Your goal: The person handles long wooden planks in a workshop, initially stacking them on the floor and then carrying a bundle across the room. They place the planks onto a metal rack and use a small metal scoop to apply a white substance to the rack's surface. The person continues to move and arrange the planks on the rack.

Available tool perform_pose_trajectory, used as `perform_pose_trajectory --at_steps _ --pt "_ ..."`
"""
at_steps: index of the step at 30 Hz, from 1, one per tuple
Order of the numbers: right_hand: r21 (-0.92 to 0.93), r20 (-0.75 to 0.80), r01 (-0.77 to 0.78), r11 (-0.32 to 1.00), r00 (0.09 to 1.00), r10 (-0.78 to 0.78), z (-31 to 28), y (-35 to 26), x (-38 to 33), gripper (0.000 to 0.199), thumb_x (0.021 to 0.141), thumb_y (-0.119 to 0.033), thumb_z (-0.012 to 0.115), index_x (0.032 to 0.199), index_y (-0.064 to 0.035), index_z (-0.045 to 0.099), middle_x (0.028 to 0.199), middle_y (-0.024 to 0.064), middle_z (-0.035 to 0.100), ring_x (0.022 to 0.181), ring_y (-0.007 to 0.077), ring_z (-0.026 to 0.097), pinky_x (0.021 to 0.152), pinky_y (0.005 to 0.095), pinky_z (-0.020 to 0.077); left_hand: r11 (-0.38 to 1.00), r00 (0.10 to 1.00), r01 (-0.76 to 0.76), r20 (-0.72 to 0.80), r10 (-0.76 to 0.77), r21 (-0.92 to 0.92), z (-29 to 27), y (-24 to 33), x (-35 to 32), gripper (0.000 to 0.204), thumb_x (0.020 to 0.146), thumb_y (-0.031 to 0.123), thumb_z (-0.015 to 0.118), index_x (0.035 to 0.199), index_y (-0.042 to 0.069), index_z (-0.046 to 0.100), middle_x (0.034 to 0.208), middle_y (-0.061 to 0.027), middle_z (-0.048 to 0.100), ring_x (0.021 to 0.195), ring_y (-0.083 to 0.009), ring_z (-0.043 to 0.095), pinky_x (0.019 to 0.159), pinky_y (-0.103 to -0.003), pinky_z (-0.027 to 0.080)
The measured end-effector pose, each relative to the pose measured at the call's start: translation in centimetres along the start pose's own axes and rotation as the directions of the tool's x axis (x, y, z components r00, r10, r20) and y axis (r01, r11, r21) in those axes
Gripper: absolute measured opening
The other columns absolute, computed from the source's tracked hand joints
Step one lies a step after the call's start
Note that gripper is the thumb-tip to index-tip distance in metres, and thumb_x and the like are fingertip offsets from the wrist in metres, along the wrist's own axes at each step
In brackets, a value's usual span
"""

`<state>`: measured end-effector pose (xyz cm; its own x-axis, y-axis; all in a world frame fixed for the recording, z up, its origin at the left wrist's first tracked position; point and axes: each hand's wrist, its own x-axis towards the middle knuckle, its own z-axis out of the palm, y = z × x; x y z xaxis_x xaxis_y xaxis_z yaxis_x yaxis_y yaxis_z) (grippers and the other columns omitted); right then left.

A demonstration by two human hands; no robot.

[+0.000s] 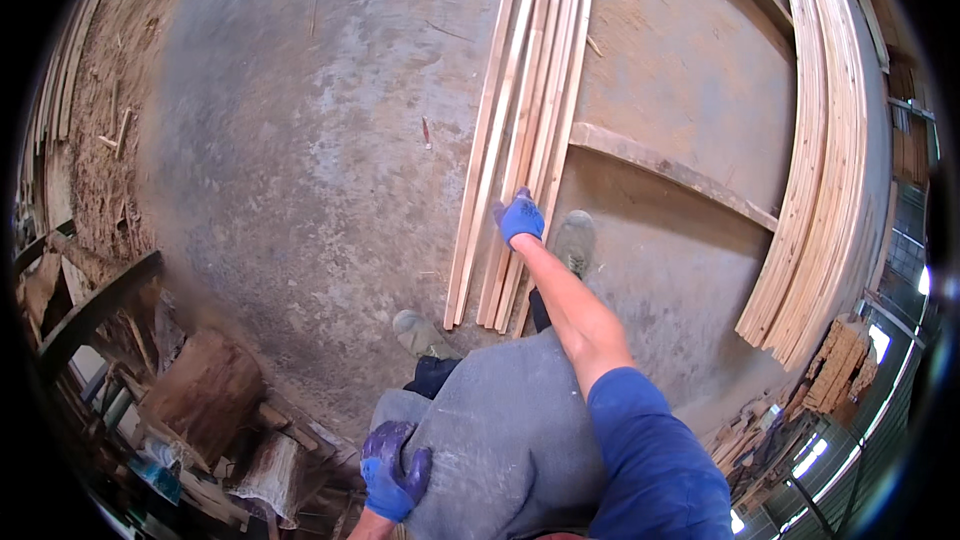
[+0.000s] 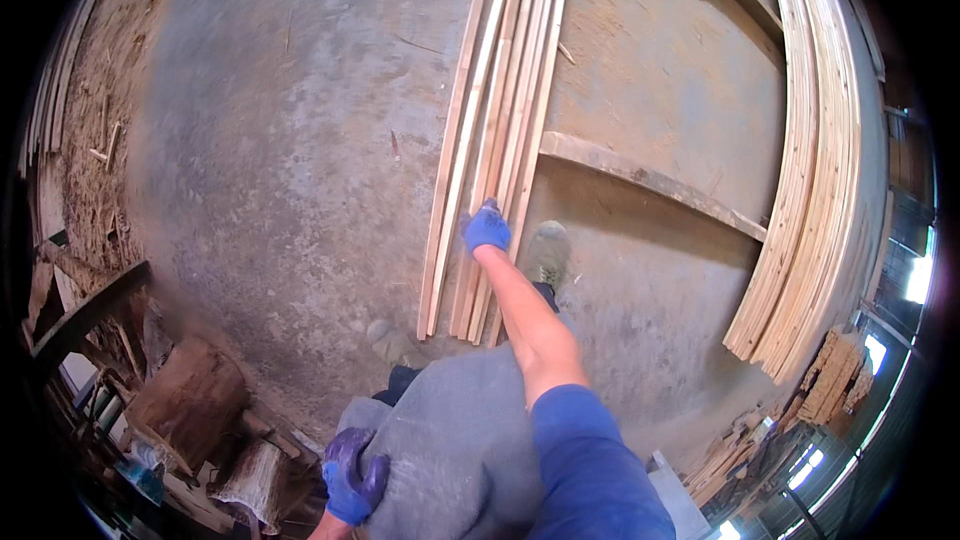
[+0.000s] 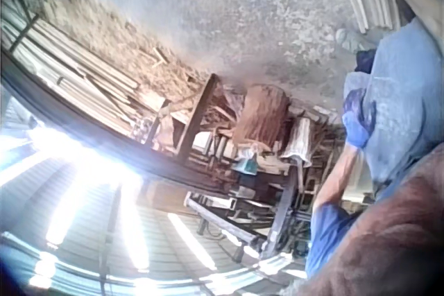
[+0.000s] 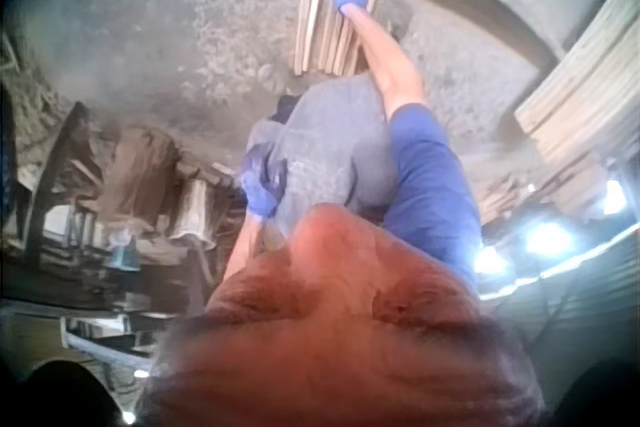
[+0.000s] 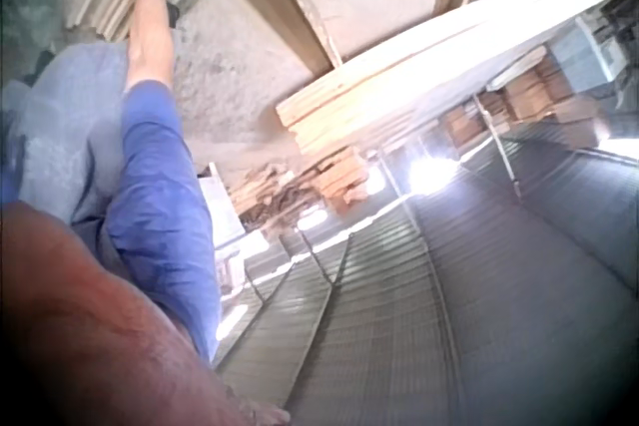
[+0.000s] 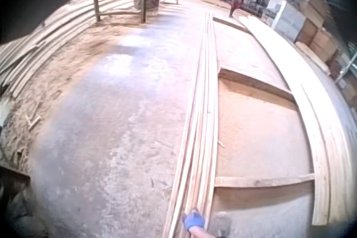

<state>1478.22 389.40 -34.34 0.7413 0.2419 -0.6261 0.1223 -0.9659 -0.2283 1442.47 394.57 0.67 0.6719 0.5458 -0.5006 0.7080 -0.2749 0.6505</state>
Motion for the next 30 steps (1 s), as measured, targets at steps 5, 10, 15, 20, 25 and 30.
perform_pose_trajectory --at_steps 5,10,15,20,25,30 --pt "0.128 -0.059 -0.006 0.992 0.998 0.014 3.0 -2.2 0.0 0.076 0.081 -0.040 0.070 0.135 0.0066 0.044 0.121 0.0293 0.061 0.111 0.0419 0.061 0.095 0.0450 0.0495 0.999 0.997 -0.022 -0.071 0.025 0.044 -0.2 1.1 0.8 0.032 0.078 0.013 0.069 0.108 0.001 0.064 0.100 -0.0189 0.066 0.093 -0.0378 0.063 0.087 -0.045 0.049" --pt "0.042 0.079 -0.016 0.999 0.997 0.013 3.4 -3.4 0.5 0.065 0.080 -0.047 0.066 0.121 0.0038 0.058 0.112 0.0297 0.064 0.107 0.0416 0.063 0.092 0.0457 0.0505 0.999 1.000 -0.013 -0.007 0.013 0.042 -1.1 0.6 0.9 0.046 0.081 0.013 0.072 0.122 0.002 0.055 0.114 -0.0254 0.059 0.104 -0.0452 0.056 0.090 -0.051 0.046" --pt "0.017 0.158 0.022 1.000 0.987 -0.024 1.5 -3.7 -0.5 0.061 0.080 -0.051 0.063 0.108 0.0025 0.066 0.108 0.0298 0.066 0.104 0.0423 0.064 0.090 0.0468 0.0507 0.998 0.999 -0.046 -0.006 0.047 0.034 -2.0 1.5 1.5 0.039 0.082 0.013 0.070 0.116 0.001 0.058 0.108 -0.0251 0.061 0.099 -0.0448 0.058 0.087 -0.049 0.048" --pt "0.061 0.221 0.089 0.994 0.970 -0.100 -4.6 -5.9 -5.0 0.064 0.080 -0.051 0.062 0.115 0.0024 0.064 0.110 0.0285 0.066 0.106 0.0405 0.064 0.091 0.0450 0.0502 0.999 0.999 0.031 0.043 -0.032 0.009 -3.0 3.1 -0.6 0.033 0.084 0.016 0.070 0.112 0.000 0.063 0.100 -0.0240 0.065 0.091 -0.0408 0.063 0.083 -0.044 0.051" --pt "0.398 0.245 0.079 0.914 0.951 -0.189 -8.6 -11.3 -10.1 0.048 0.079 -0.044 0.071 0.092 0.0027 0.064 0.080 0.0194 0.065 0.074 0.0298 0.065 0.069 0.0412 0.0515 0.985 0.983 0.172 0.069 -0.171 -0.015 -1.2 1.8 -4.7 0.035 0.077 0.029 0.072 0.101 0.003 0.069 0.098 -0.0213 0.068 0.096 -0.0394 0.062 0.087 -0.046 0.048" --pt "0.581 0.337 0.011 0.814 0.907 -0.252 -12.4 -15.6 -14.4 0.036 0.085 -0.032 0.073 0.096 0.0020 0.065 0.078 0.0100 0.068 0.065 0.0166 0.065 0.058 0.0320 0.0529 0.968 0.973 0.228 0.017 -0.231 0.104 0.4 2.0 -8.4 0.040 0.079 0.038 0.069 0.102 0.005 0.070 0.097 -0.0215 0.068 0.094 -0.0397 0.063 0.089 -0.047 0.047"
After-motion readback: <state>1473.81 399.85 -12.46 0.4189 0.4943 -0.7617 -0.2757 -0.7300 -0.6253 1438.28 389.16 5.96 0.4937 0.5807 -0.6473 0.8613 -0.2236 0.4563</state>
